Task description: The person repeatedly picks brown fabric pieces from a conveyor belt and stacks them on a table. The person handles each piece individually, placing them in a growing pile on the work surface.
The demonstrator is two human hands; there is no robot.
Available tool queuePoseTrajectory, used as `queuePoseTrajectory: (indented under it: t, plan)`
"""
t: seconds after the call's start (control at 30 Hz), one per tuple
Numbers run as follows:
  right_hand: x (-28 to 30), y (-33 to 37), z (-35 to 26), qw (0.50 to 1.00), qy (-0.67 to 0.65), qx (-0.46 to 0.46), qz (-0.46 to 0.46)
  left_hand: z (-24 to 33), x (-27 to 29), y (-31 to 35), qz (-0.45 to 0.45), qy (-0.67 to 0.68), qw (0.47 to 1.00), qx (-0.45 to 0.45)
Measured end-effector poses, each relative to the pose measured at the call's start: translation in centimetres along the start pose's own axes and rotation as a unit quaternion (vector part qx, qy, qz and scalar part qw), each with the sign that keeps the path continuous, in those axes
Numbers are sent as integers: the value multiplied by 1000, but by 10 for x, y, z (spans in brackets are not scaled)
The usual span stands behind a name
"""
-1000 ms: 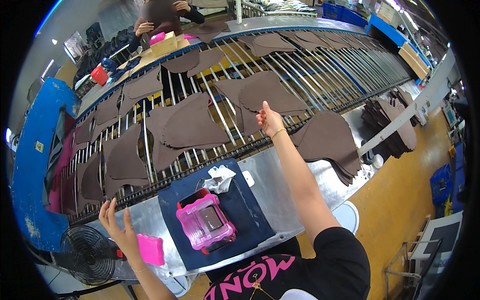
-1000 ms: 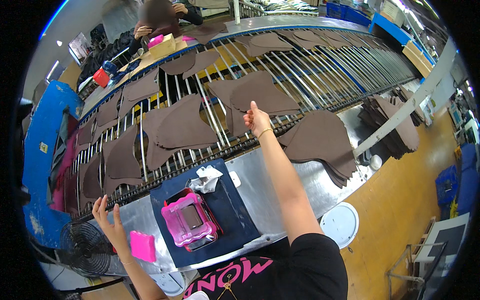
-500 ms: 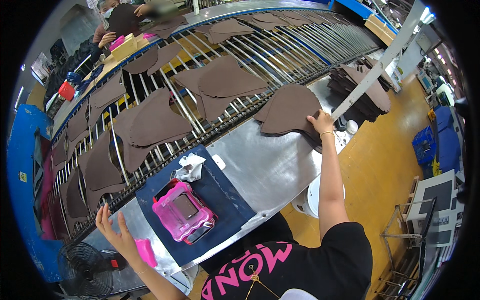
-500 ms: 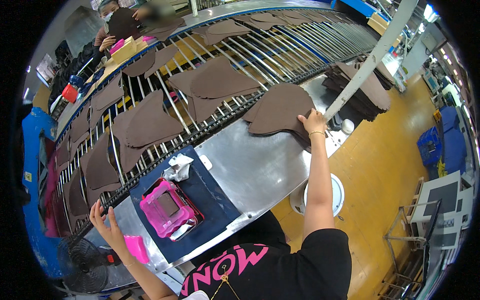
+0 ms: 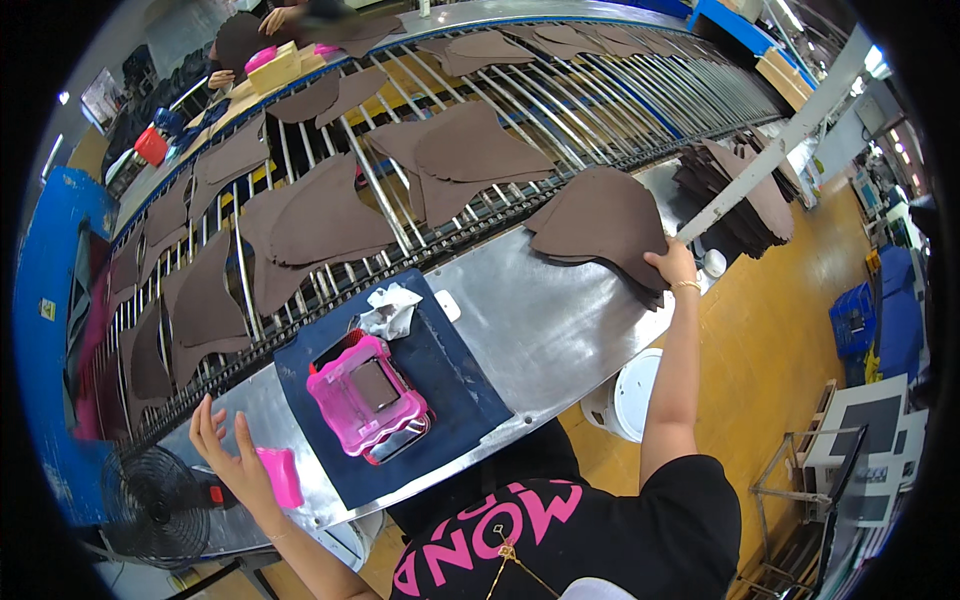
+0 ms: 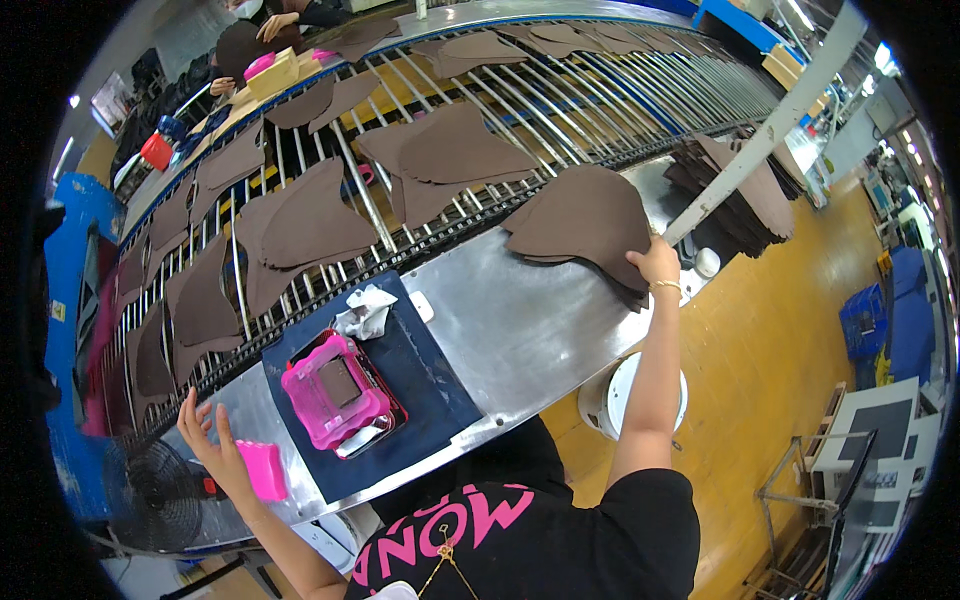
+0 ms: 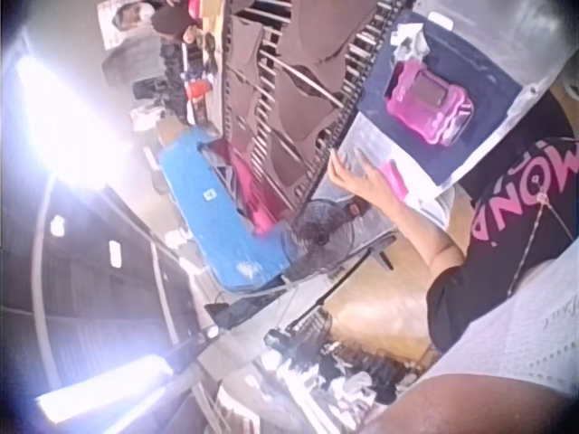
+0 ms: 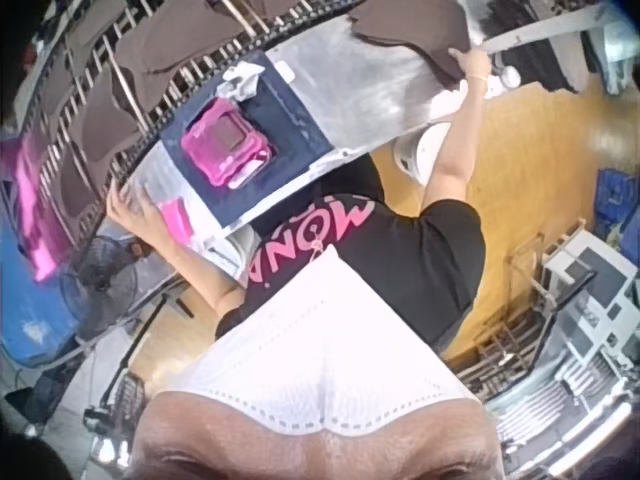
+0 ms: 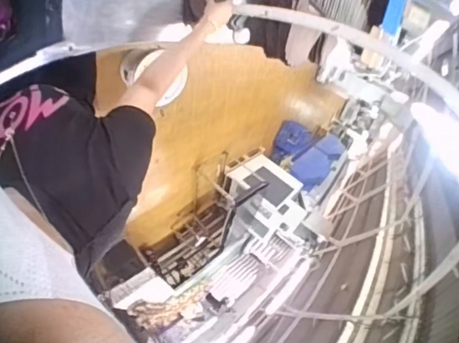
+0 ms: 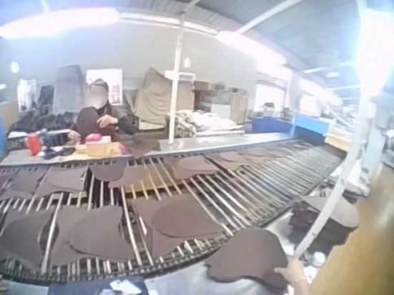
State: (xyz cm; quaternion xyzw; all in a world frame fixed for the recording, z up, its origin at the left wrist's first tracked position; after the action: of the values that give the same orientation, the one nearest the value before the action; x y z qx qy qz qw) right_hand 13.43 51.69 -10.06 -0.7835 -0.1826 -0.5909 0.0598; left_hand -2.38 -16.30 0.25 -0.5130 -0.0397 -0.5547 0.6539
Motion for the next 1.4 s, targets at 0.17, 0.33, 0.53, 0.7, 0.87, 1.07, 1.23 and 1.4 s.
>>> queuePoseTrajectory:
  t: [0.17,0.33,0.53,0.7,0.87,1.07,1.23,1.4]
  plan:
    - [26,28,0,989,-115,77,54,-3,-13,0,1,43,999,2]
    - [100,95,-68,937,-231,220,143,30,-33,-16,-12,79,997,-22]
    - [94,184,-174,784,-462,394,-126,56,-67,-17,-65,302,951,6]
    - [41,254,-245,697,-481,458,-269,36,-47,-8,-132,455,856,208]
    - [-6,300,-274,713,-333,469,-402,-4,25,-1,53,313,933,168]
    - [-31,336,-297,697,-338,557,-301,-28,82,13,81,180,971,135]
    - [-37,346,-297,699,-282,608,-250,-34,94,17,85,161,975,124]
    - [-29,337,-282,680,-294,643,-191,-27,74,20,43,175,977,109]
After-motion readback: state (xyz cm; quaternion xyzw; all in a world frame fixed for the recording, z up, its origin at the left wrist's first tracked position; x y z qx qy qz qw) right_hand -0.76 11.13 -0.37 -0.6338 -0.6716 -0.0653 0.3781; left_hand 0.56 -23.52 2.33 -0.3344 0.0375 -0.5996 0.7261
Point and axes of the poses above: each hand's wrist, its own y-axis away from the middle knuckle, its own x-axis out of the back of the hand, z = x × y, the point moved 6 cm from there along -y, towards the middle knuckle, and after that the axes turned 13 degrees about -x, right-handed, at the moved point
